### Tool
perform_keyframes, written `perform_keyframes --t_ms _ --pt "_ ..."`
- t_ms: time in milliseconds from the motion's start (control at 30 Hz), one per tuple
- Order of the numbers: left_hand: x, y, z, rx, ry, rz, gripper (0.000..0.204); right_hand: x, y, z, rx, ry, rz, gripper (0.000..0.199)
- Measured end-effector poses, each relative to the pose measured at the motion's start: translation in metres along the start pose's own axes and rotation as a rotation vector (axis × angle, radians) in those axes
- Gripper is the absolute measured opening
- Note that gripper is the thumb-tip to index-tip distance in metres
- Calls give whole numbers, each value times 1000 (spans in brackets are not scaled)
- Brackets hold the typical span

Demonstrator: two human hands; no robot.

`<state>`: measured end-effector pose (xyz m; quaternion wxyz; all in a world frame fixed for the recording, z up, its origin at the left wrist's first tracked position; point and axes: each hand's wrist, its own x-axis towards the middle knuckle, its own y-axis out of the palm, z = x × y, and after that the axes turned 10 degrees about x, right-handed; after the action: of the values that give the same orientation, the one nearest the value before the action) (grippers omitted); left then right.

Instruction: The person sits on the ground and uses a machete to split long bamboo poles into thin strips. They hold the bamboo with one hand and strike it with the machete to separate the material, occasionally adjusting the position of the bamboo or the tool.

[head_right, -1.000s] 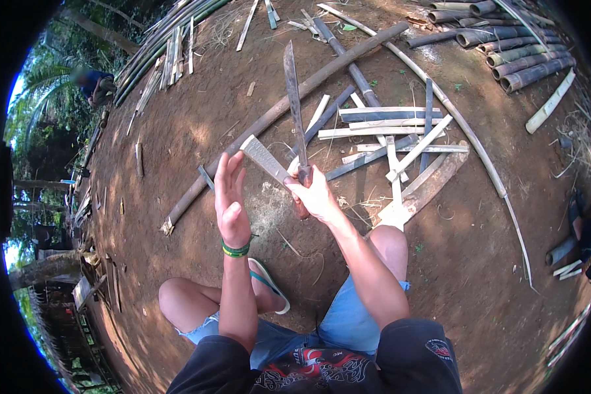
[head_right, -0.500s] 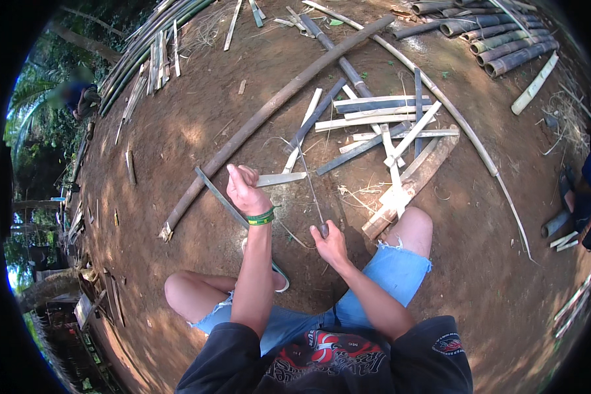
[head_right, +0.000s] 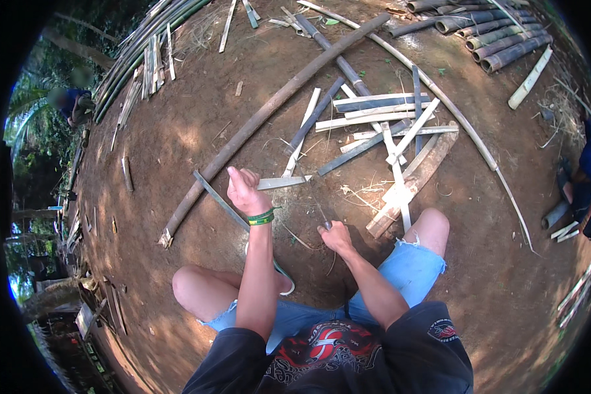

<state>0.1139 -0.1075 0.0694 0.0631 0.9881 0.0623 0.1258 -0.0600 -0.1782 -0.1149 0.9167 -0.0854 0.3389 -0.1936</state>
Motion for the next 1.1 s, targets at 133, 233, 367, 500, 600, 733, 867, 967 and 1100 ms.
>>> perform_keyframes --t_ms 133,233,367,500,600,733,867,967,1100 --pt "-7 0 2 -24 0 93 51 -47 -15 51 73 -214 10 33" --pt "-4 4 3 -69 10 71 51 -22 -5 21 101 -145 -51 29" --pt "0 -5 4 -64 -4 18 51 -37 -3 44 68 -207 -9 25" --pt "-5 5 2 -57 10 52 50 -11 3 -10 34 -99 -89 22" --pt "-4 6 7 -51 36 45 49 -14 -4 0 34 -74 -56 21" --pt "-9 16 6 -3 35 19 49 -30 6 -12 51 -93 -93 22" --pt "6 23 9 -22 53 2 49 -1 3 -23 95 -76 -108 26" --pt "-1 23 12 -9 49 -10 49 -46 -6 42 246 -310 -140 24" --pt "6 31 13 -58 15 -49 49 -4 30 -26 49 -89 -247 23"
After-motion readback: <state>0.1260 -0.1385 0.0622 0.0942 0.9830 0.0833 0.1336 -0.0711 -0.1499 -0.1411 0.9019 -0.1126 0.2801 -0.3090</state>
